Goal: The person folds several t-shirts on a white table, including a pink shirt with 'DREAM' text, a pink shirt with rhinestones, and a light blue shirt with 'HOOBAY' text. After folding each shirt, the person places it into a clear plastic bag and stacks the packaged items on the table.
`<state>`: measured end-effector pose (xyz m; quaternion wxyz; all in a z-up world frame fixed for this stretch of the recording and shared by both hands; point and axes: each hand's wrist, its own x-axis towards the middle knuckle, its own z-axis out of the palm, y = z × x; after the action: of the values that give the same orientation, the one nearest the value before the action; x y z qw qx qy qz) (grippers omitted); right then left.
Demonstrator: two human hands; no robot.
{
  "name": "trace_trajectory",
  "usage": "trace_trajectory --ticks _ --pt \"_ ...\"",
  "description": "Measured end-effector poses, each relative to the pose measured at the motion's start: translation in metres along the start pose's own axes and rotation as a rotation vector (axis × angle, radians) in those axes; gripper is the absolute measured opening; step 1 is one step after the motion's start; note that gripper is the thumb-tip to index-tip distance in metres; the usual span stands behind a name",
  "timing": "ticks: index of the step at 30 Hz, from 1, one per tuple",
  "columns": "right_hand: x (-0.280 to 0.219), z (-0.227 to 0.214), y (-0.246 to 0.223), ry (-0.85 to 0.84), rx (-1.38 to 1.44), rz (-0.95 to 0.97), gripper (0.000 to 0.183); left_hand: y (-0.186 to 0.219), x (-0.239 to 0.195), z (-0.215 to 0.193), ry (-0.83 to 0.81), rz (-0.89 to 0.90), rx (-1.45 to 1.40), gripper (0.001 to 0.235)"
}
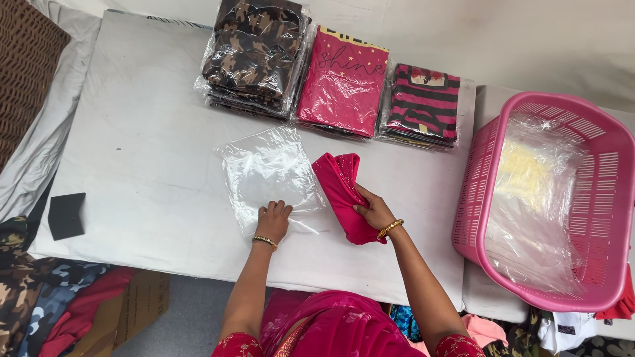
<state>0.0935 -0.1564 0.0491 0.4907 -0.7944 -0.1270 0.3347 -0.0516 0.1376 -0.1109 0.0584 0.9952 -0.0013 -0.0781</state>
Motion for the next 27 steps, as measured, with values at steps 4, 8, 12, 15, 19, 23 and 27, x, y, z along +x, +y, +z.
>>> trace_trajectory --ticks 4,8,12,15,19,23,27 --pt "-0.002 -0.003 0.004 0.03 0.004 0.012 0.068 -0.002 -0.002 -0.027 0.061 -0.15 -0.394 0.01" --pt "-0.003 -0.009 0.008 0.048 -0.015 0.027 0.069 -0.002 -0.005 -0.043 0.178 -0.339 -0.644 0.013" --pt "-0.002 -0.024 0.013 0.104 0.057 -0.045 0.068 -0.018 0.012 -0.068 0.656 -0.436 -1.57 0.011" --pt "0.001 -0.037 0.012 0.145 0.13 -0.101 0.069 -0.033 0.012 -0.15 0.884 -0.361 -2.24 0.013" --pt "0.003 -0.046 0.009 0.201 0.141 -0.097 0.07 -0.055 0.004 -0.206 1.147 0.066 -2.509 0.02" --pt "0.007 -0.042 0.014 0.206 0.143 -0.089 0.071 -0.043 0.005 -0.139 1.267 -0.422 -2.518 0.024" --pt "0.011 -0.037 0.024 0.163 0.102 -0.06 0.071 0.01 0.003 -0.029 1.048 -0.947 -2.441 0.012"
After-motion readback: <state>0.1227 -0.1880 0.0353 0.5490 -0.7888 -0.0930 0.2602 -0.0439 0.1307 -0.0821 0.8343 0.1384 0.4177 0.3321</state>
